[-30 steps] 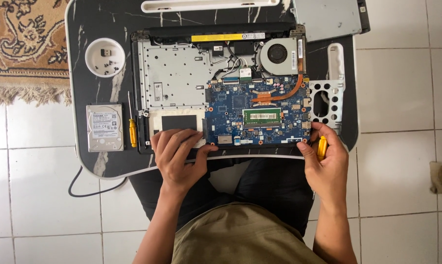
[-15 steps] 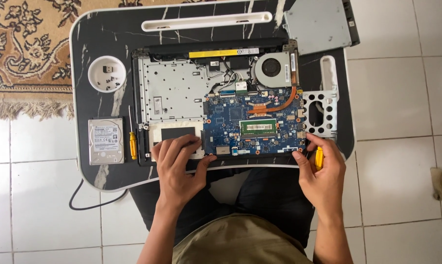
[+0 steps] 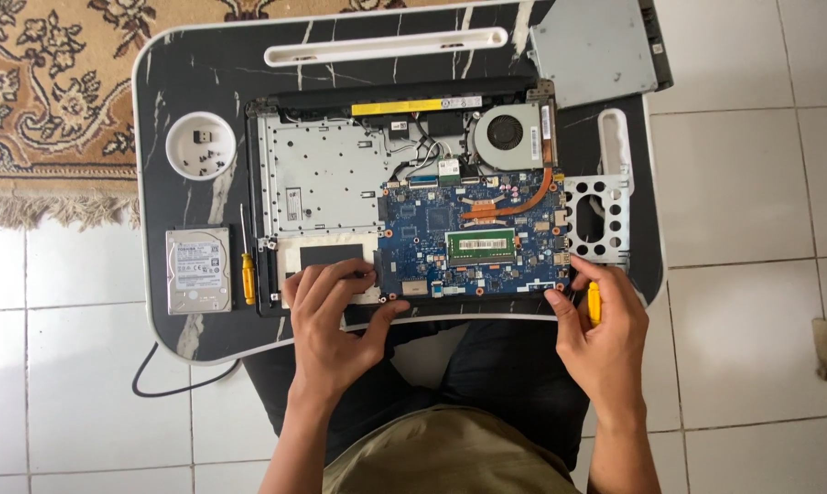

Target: The person uses a yellow screwdriver to remove screws from the hard drive bay of a disassembled laptop. They then remove the hard drive and place it on the table.

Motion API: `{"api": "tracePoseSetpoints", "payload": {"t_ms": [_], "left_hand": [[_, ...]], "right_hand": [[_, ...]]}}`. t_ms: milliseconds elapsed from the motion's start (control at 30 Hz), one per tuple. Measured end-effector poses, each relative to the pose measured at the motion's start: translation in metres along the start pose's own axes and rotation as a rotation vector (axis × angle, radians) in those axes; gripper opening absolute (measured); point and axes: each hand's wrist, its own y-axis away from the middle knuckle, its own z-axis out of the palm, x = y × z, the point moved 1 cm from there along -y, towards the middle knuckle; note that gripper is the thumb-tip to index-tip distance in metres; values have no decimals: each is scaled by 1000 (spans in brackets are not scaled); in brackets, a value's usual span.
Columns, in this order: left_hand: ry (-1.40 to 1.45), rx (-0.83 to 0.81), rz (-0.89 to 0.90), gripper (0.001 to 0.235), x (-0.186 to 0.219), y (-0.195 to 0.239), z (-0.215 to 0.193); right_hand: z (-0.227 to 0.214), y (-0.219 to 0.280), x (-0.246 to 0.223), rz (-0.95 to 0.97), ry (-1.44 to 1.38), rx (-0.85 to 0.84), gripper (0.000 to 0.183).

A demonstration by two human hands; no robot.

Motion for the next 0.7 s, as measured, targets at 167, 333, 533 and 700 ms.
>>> {"api": "tracePoseSetpoints", "payload": {"t_ms": [167, 333, 533, 700], "left_hand": [[0, -125, -56, 40, -3, -22, 1], [-92, -277, -61, 57, -8, -47, 9], [-37, -295, -53, 43, -16, -56, 13], [9, -170, -49, 34, -17, -58, 17]], "right_hand": [[-3, 1, -1, -8, 68, -44, 45], [-4, 3, -2, 4, 74, -59, 56], [-3, 2, -1, -38, 87, -45, 46], [-2, -4, -6, -37, -35, 30, 41]]}}
